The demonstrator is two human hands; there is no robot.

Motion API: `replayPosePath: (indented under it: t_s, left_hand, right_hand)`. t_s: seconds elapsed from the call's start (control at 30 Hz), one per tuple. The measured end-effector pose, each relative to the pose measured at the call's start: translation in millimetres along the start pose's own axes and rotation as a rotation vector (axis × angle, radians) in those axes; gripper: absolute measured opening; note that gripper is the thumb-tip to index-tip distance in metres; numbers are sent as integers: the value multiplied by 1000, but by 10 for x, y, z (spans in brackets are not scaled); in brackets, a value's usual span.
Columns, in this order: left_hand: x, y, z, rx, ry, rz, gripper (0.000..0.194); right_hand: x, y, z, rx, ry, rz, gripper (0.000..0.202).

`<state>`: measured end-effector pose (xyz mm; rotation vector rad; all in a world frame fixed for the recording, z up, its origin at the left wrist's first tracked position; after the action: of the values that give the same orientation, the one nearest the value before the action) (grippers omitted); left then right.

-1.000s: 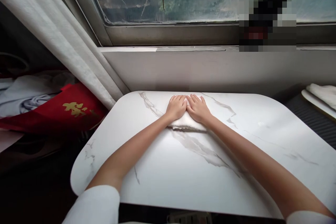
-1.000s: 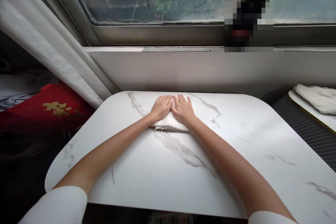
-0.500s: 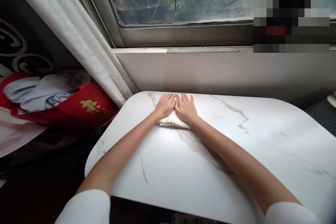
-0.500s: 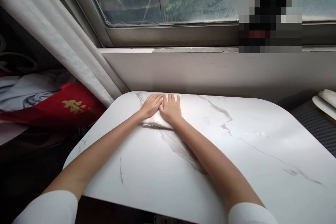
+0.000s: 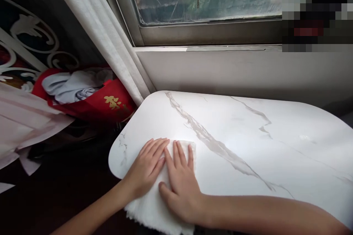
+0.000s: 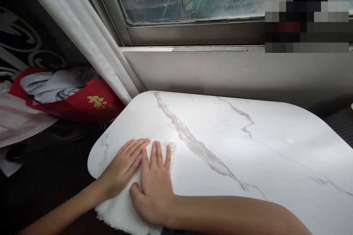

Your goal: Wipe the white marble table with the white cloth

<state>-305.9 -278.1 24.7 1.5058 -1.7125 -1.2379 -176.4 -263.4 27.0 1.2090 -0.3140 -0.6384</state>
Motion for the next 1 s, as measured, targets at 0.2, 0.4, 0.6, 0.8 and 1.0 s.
replayPosePath:
  t_s: [0.2,0.4,0.6,0.8,1.0]
  left_hand:
    - [-5,359,819,1,82,-12,45]
    - [-887,535,1561,23,57,-65,46]
    - [-2112,486,1884,19,-3,-63,42]
    - [-2336,435,1988,-66,45,-114,42]
    - [-1676,395,1717,-62,32,-74,49]
  right_hand:
    - [-823,-146,274,-4,44,-55,66]
    - [-1820,-187,-175,128,-73,-166,59]
    - [-2546,-45,-956,252,-274,-242,58]
    - [-2668,-4,-1104,301,-333,-330,54]
    - [-2176,-100,-716,258,-270,-291,57]
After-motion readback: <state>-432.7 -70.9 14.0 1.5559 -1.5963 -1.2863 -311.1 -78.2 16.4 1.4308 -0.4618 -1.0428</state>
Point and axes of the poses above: each hand's wrist, its own x-axis away from the middle knuckle, its own y-axis out of the back of the hand, z = x × y, the point moved 4 cm from there along -x, towards the middle knuckle, and after that the axes turned 14 degrees about x, right-handed, at the moved point
